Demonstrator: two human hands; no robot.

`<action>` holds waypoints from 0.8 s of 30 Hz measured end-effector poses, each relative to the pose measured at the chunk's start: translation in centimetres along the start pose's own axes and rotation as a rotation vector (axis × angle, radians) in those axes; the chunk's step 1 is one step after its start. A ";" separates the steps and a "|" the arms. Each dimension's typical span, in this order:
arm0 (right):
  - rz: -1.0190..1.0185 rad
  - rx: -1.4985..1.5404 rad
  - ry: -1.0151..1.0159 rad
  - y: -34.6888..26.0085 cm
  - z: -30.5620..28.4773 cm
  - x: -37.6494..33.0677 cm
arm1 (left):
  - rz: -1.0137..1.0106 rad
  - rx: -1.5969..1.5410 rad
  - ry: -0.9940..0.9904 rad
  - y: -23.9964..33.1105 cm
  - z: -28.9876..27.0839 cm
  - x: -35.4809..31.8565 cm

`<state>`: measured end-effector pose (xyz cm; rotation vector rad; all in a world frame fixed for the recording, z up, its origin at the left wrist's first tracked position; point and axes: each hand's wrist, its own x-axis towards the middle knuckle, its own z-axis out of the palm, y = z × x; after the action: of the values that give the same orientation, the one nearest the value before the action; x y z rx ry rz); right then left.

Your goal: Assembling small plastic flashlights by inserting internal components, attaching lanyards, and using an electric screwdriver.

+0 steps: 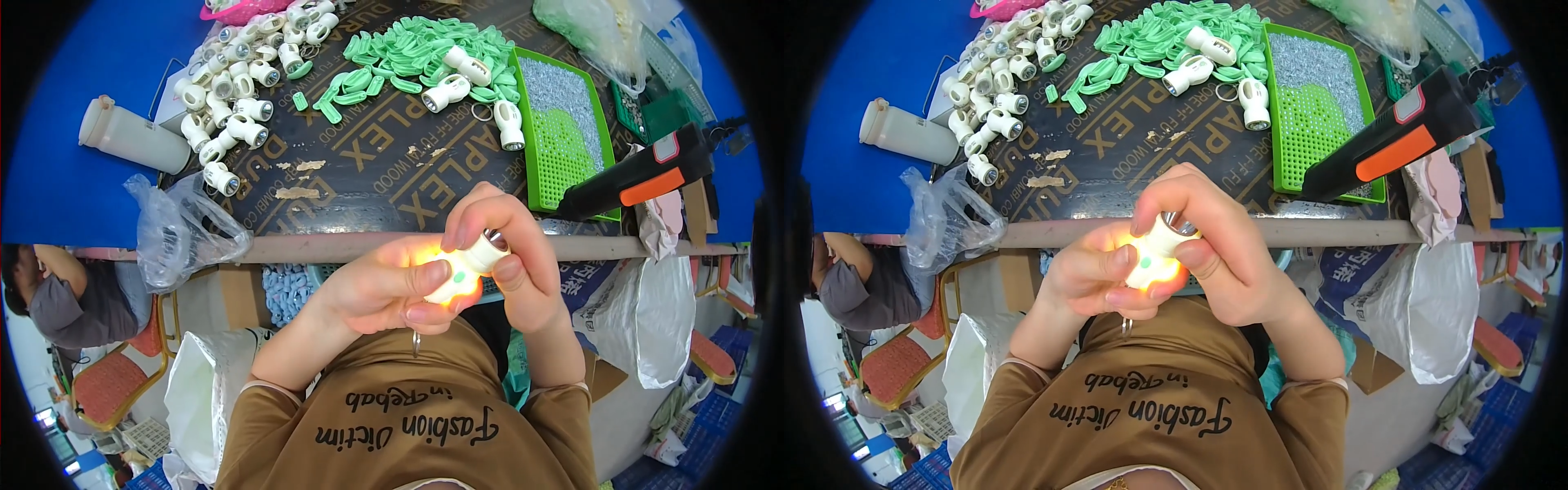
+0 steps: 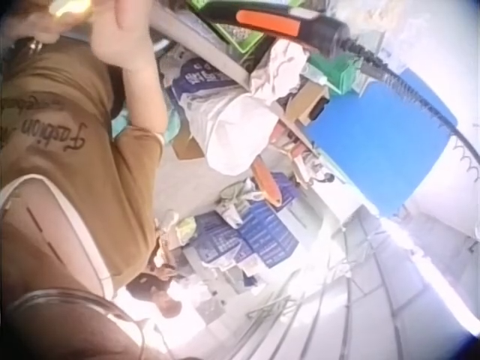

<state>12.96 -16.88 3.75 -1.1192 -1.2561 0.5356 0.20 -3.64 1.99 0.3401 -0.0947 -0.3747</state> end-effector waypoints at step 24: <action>-0.388 0.813 -0.242 -10.4 1.6 -2.4 | 0.233 0.319 0.214 -1.5 -0.2 -0.4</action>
<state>8.26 -22.57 11.60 -0.1282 -1.2395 0.7968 -0.71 -4.76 1.23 0.6749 0.0166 -0.0895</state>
